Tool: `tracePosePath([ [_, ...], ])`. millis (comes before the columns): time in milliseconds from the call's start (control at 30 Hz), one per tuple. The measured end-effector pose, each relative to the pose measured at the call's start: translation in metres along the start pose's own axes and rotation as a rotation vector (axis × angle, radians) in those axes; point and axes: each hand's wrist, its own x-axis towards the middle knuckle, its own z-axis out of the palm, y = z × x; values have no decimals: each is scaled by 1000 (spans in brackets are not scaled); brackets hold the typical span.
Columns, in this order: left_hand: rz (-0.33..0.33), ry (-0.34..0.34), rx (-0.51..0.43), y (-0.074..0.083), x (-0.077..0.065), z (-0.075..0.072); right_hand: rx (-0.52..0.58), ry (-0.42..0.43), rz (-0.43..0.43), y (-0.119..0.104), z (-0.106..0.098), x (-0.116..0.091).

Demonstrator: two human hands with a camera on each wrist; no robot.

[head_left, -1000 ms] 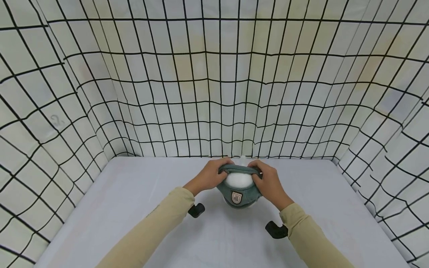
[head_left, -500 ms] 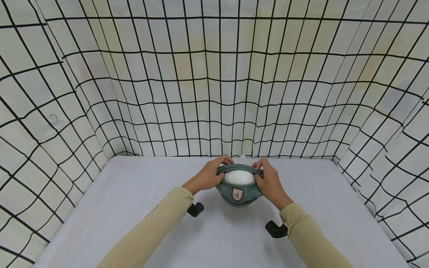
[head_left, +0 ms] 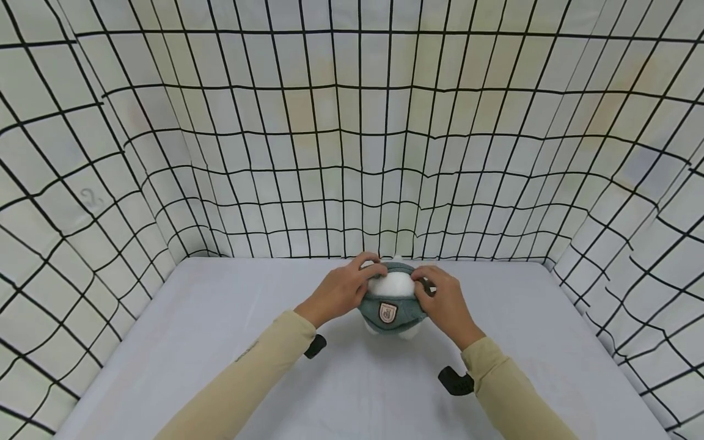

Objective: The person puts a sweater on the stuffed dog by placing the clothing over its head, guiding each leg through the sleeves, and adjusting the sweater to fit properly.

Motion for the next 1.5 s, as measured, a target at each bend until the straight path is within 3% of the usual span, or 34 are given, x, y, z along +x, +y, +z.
tracePosePath([
  [100, -9, 1, 71, 1, 0, -3, -56, -29, 43, -7, -2, -1],
  [200, -26, -17, 69, 3, -2, -6, -108, -70, 128, -12, -2, -3],
  [333, -87, -101, -60, 4, -4, -8, -136, -124, 233, -15, -1, -7],
  [467, -187, -202, -225, 2, -7, -8, -144, -183, 269, -17, -1, -10],
  [600, -253, -244, -361, 2, -9, -7, -150, -257, 298, -21, 1, -11],
  [733, -329, -273, -518, 5, -10, -3, -27, -297, 374, -24, 4, -11],
  [933, -520, -287, -839, 15, -10, 2, 275, -302, 519, -31, 8, -11],
  [1100, -644, -273, -1003, 23, -8, 5, 494, -290, 644, -38, 11, -12],
  [1233, -709, -228, -1072, 31, -6, 7, 571, -247, 689, -43, 15, -12],
  [1500, -762, -128, -1084, 41, -3, 16, 595, -135, 675, -46, 27, -14],
])
